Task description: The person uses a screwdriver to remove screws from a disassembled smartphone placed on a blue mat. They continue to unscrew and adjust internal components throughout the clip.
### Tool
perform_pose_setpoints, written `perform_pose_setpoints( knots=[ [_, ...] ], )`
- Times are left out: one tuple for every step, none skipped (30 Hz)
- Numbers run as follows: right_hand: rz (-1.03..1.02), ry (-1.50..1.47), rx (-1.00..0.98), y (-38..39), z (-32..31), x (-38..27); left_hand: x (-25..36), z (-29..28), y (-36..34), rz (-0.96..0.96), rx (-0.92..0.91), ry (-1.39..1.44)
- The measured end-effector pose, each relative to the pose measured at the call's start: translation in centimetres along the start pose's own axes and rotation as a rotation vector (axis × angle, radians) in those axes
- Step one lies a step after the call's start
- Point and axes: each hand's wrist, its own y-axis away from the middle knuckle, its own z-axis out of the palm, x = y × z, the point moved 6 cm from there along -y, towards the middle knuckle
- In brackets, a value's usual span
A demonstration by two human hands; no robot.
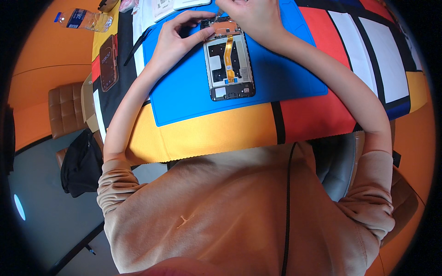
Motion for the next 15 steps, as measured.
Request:
perform_pose_setpoints(
  knots=[
    [-0.005, -0.029, -0.013, 0.08, 0.02, -0.05, 0.1, 0.04, 0.03, 0.007, -0.011, -0.036],
    [-0.01, -0.058, -0.025, 0.17, 0.04, -0.11, 0.25, 0.07, 0.05, 0.026, -0.016, -0.074],
    [-0.005, -0.048, -0.045, 0.27, 0.07, -0.13, 0.2, 0.11, 0.03, 0.016, -0.022, -0.068],
    [0.001, -0.038, -0.065, 0.38, 0.11, -0.15, 0.2, 0.11, 0.01, 0.018, -0.021, -0.065],
    [0.007, -0.027, -0.085, 0.49, 0.15, -0.16, 0.23, 0.09, -0.02, 0.027, -0.015, -0.066],
    [-0.007, -0.036, -0.099, 0.58, 0.2, -0.28, 0.16, 0.14, -0.08, 0.024, -0.025, -0.054],
    [-0.02, -0.045, -0.112, 0.68, 0.25, -0.39, 0.12, 0.16, -0.14, 0.028, -0.03, -0.045],
    [-0.032, -0.054, -0.126, 0.78, 0.3, -0.48, 0.11, 0.16, -0.14, 0.035, -0.032, -0.043],
    [-0.035, -0.063, -0.14, 0.84, 0.38, -0.48, 0.04, 0.18, -0.12, 0.029, -0.039, -0.041],
    [-0.037, -0.072, -0.155, 0.91, 0.46, -0.46, -0.02, 0.16, -0.08, 0.027, -0.042, -0.046],
    [-0.04, -0.08, -0.17, 0.94, 0.56, -0.42, 0.0, 0.12, -0.04, 0.036, -0.038, -0.058],
    [-0.061, -0.069, -0.166, 0.95, 0.56, -0.44, -0.1, 0.16, -0.07, 0.026, -0.029, -0.021],
    [-0.083, -0.057, -0.162, 0.96, 0.57, -0.45, -0.12, 0.22, -0.13, 0.026, -0.014, 0.009],
    [-0.104, -0.045, -0.158, 0.93, 0.6, -0.44, -0.15, 0.21, -0.15, 0.023, 0.0, 0.026],
    [-0.116, -0.042, -0.163, 0.92, 0.65, -0.37, -0.13, 0.22, -0.13, 0.028, 0.0, 0.033]
  ],
)
